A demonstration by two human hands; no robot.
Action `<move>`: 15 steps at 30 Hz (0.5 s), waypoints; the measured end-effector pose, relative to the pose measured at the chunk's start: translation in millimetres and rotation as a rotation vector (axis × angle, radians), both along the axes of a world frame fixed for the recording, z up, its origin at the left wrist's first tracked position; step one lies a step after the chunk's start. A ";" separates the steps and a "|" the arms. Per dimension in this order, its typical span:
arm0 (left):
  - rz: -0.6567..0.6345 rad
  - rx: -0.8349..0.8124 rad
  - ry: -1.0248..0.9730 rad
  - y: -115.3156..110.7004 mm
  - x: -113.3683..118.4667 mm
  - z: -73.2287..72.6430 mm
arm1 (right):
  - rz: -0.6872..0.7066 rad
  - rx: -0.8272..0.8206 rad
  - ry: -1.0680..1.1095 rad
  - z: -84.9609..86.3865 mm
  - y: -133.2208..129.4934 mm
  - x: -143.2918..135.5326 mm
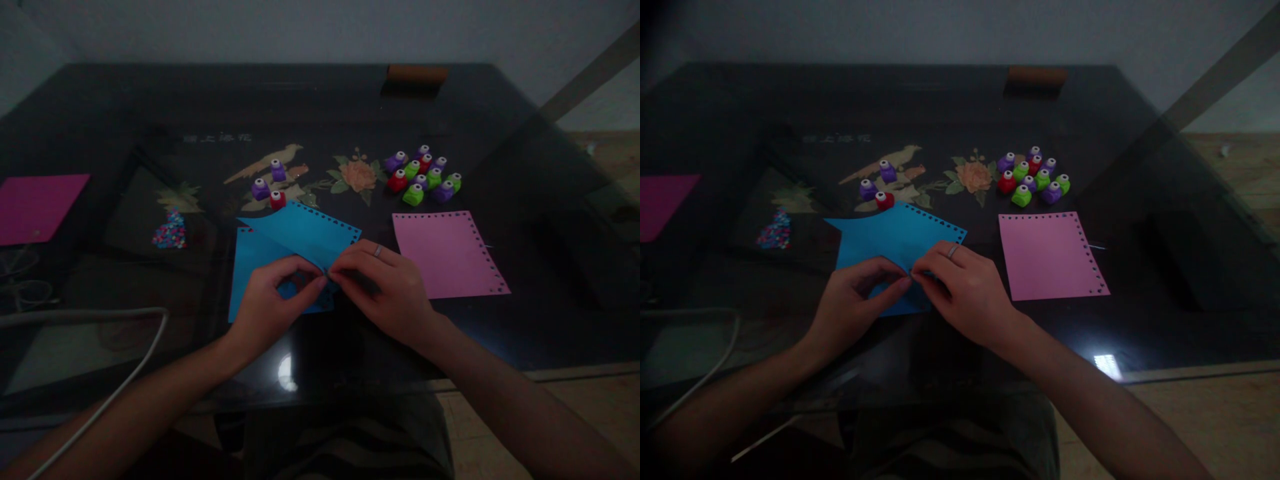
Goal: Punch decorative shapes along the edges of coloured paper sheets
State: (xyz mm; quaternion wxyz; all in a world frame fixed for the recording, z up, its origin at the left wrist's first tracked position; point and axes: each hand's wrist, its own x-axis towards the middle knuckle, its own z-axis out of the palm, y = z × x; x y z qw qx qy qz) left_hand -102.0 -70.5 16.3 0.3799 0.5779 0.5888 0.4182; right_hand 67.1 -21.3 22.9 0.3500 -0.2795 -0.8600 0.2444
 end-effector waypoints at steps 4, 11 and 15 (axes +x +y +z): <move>-0.014 0.038 0.021 0.0 0.2 0.7 | -0.008 -0.014 0.030 -1.5 -1.3 -1.4; -0.023 0.048 0.013 -0.2 -0.4 1.6 | -0.039 -0.088 0.095 -3.5 -4.8 -4.4; -0.031 0.045 -0.005 -0.1 -0.7 0.3 | -0.066 -0.115 0.109 -4.6 -6.5 -5.7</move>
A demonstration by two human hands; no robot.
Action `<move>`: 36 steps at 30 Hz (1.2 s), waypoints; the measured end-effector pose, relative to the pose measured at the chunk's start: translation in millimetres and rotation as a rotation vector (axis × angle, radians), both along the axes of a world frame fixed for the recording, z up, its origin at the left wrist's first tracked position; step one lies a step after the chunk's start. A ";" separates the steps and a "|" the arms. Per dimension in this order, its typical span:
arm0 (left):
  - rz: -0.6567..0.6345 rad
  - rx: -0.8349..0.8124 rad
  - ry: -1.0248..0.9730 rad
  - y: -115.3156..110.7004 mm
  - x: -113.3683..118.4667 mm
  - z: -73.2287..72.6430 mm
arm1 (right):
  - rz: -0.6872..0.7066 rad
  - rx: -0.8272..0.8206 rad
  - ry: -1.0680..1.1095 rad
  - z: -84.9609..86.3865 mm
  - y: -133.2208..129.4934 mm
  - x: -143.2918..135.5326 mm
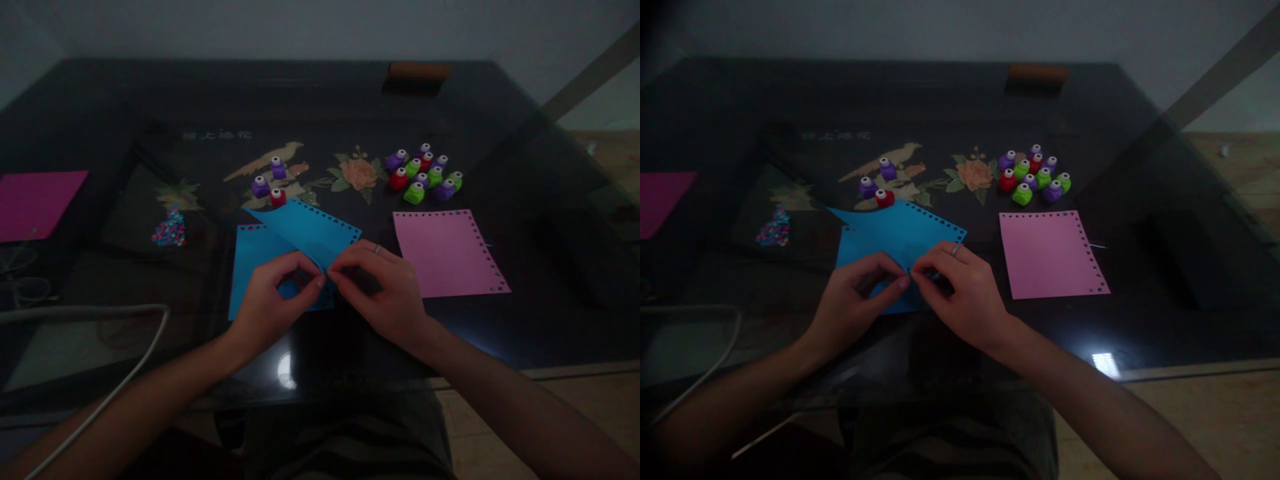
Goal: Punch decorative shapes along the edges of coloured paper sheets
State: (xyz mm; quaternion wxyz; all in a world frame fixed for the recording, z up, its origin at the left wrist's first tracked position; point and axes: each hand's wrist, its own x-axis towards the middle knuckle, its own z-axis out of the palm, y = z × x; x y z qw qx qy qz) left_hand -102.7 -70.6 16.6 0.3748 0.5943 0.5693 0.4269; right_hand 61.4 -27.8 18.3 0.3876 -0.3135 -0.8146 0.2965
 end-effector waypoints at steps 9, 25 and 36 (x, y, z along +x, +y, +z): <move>0.011 -0.007 -0.002 -0.8 0.6 0.4 | -0.045 -0.122 0.034 0.5 -2.6 -2.3; 0.057 -0.027 -0.001 0.0 -1.4 5.4 | -0.221 -0.210 0.009 8.0 16.4 13.7; 0.268 -0.041 -0.185 5.3 -18.0 1.1 | -0.244 -0.097 -0.395 -6.6 41.9 36.7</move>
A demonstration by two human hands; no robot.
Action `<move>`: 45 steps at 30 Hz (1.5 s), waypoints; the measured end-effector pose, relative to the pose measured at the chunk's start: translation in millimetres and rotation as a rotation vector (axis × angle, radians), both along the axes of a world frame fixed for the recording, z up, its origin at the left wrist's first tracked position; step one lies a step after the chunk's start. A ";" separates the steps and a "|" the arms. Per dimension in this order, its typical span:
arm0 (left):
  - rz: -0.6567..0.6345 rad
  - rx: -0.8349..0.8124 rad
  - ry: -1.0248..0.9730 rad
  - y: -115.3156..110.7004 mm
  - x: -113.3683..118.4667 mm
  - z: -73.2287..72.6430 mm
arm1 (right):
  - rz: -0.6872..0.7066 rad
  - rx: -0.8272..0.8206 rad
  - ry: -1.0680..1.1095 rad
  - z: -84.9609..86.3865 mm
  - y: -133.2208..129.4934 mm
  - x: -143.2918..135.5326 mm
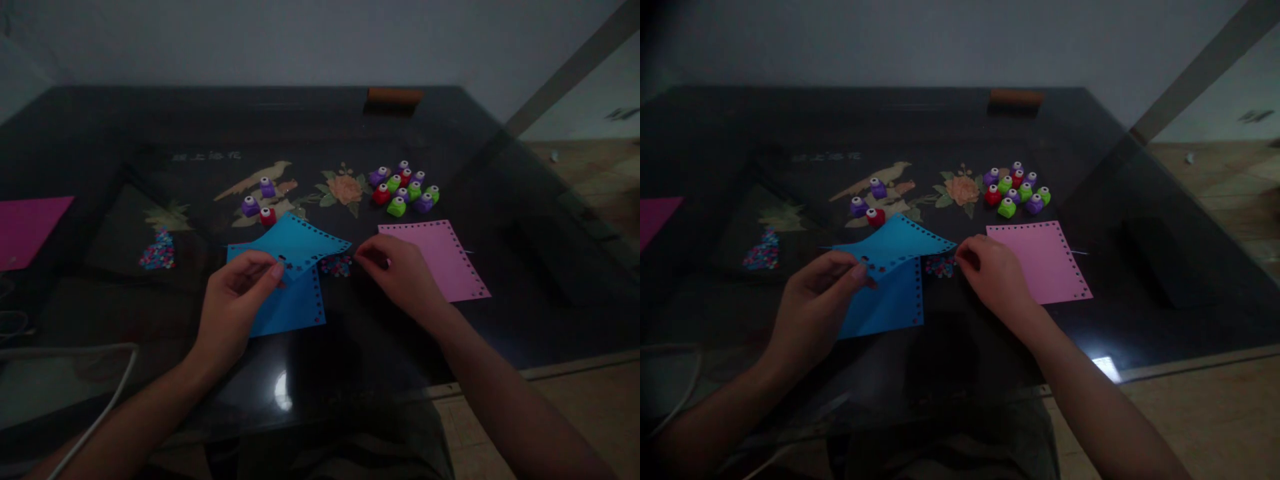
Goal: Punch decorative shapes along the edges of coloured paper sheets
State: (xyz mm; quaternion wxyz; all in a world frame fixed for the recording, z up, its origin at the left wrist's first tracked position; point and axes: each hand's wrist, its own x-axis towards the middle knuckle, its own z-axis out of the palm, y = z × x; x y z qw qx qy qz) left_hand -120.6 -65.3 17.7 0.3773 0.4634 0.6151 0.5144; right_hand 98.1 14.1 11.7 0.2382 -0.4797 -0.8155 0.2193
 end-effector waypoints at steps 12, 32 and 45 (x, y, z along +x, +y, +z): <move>0.011 0.001 -0.012 -0.2 -0.7 -1.1 | 0.101 0.027 -0.147 -10.6 -4.3 -14.4; 0.009 0.029 -0.014 -3.5 0.8 -0.4 | 0.162 -0.516 0.365 4.7 -12.6 -18.1; -0.175 0.245 0.453 -13.9 8.5 1.1 | 0.009 -1.049 1.007 4.1 -24.1 -29.9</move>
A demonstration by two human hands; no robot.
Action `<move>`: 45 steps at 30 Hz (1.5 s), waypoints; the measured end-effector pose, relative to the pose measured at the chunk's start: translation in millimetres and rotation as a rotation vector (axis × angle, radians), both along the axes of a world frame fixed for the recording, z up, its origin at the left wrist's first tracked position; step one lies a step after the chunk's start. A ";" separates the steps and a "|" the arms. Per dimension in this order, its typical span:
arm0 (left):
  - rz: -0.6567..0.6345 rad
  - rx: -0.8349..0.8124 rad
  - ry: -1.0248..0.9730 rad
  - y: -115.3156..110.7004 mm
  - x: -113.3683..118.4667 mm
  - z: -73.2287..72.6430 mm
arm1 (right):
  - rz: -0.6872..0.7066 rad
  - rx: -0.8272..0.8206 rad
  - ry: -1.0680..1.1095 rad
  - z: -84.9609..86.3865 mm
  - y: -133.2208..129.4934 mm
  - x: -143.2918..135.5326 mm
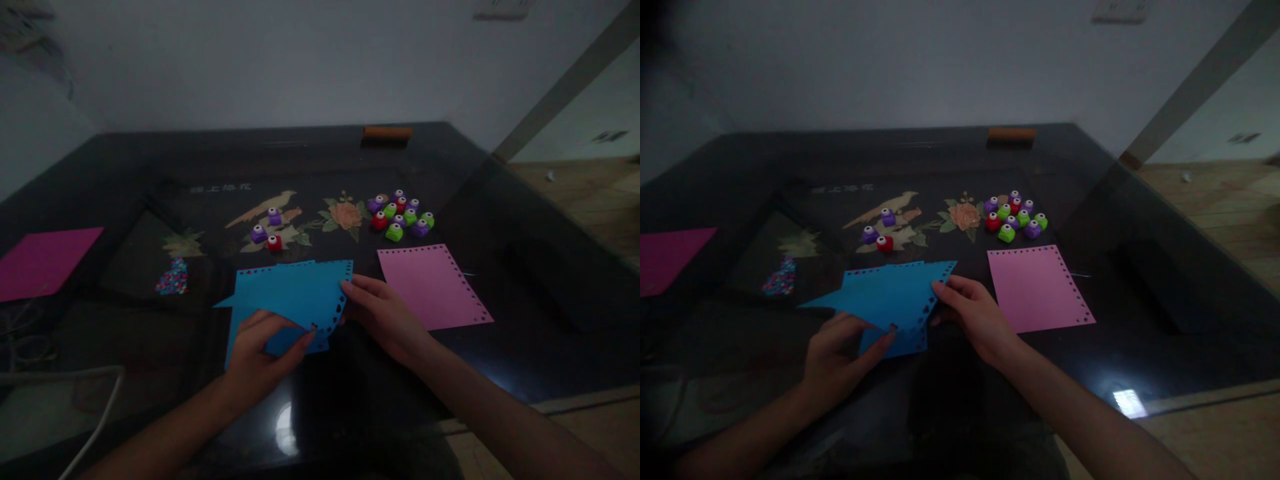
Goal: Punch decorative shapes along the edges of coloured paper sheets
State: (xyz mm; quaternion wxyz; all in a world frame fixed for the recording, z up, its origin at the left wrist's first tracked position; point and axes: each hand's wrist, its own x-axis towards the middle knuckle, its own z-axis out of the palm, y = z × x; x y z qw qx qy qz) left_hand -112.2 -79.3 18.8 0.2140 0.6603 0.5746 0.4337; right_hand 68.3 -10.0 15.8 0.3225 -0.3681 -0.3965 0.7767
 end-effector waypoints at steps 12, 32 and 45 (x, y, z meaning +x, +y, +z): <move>0.020 -0.367 -0.557 11.2 -16.3 -21.7 | -0.068 0.062 0.105 5.3 11.4 15.4; 0.059 -0.516 -0.646 29.8 -13.4 -6.3 | -0.184 0.568 -0.469 -4.8 32.9 34.8; -0.159 -0.403 -0.361 20.3 5.6 -9.9 | -0.394 0.474 -0.278 13.4 38.1 59.5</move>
